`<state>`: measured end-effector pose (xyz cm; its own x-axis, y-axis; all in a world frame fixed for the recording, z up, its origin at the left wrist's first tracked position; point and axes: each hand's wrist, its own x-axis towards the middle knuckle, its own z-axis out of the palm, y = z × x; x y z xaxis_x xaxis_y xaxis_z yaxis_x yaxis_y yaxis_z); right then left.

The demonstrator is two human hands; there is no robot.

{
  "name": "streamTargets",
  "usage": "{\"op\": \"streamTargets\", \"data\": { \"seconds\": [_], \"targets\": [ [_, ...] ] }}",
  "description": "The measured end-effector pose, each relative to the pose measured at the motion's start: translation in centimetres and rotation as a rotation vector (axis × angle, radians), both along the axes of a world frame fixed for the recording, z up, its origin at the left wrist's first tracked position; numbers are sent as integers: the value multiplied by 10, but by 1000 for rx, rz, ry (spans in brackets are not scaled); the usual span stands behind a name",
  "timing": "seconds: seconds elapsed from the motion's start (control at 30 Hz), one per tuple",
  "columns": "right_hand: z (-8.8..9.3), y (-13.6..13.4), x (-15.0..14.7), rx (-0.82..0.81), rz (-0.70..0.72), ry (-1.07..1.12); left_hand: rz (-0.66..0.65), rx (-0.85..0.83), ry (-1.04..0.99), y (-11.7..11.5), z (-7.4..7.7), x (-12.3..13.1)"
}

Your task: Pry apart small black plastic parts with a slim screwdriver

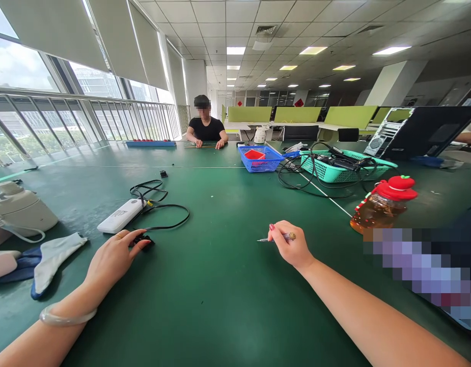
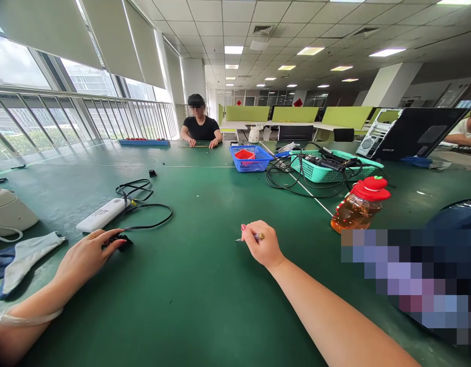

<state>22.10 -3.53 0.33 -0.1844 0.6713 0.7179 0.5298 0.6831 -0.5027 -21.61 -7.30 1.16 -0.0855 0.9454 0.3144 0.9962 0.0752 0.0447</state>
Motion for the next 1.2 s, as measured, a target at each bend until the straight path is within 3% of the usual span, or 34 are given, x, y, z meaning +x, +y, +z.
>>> {"op": "streamTargets", "data": {
  "seconds": [0.33, 0.6, 0.77, 1.03, 1.2],
  "targets": [
    [0, 1, 1, 24, 20, -15, -115, -10, 27, -1, 0, 1],
    [0, 1, 1, 19, 18, -35, -229, 35, 48, 2, -9, -4],
    [1, 0, 1, 22, 19, -43, -271, -22, 45, 0, -6, -2],
    [0, 2, 1, 36, 24, -50, -155, -13, 202, -13, 6, 6],
    [0, 1, 1, 27, 27, -44, 5, 45, 49, -14, 11, -7]
  ]
}}
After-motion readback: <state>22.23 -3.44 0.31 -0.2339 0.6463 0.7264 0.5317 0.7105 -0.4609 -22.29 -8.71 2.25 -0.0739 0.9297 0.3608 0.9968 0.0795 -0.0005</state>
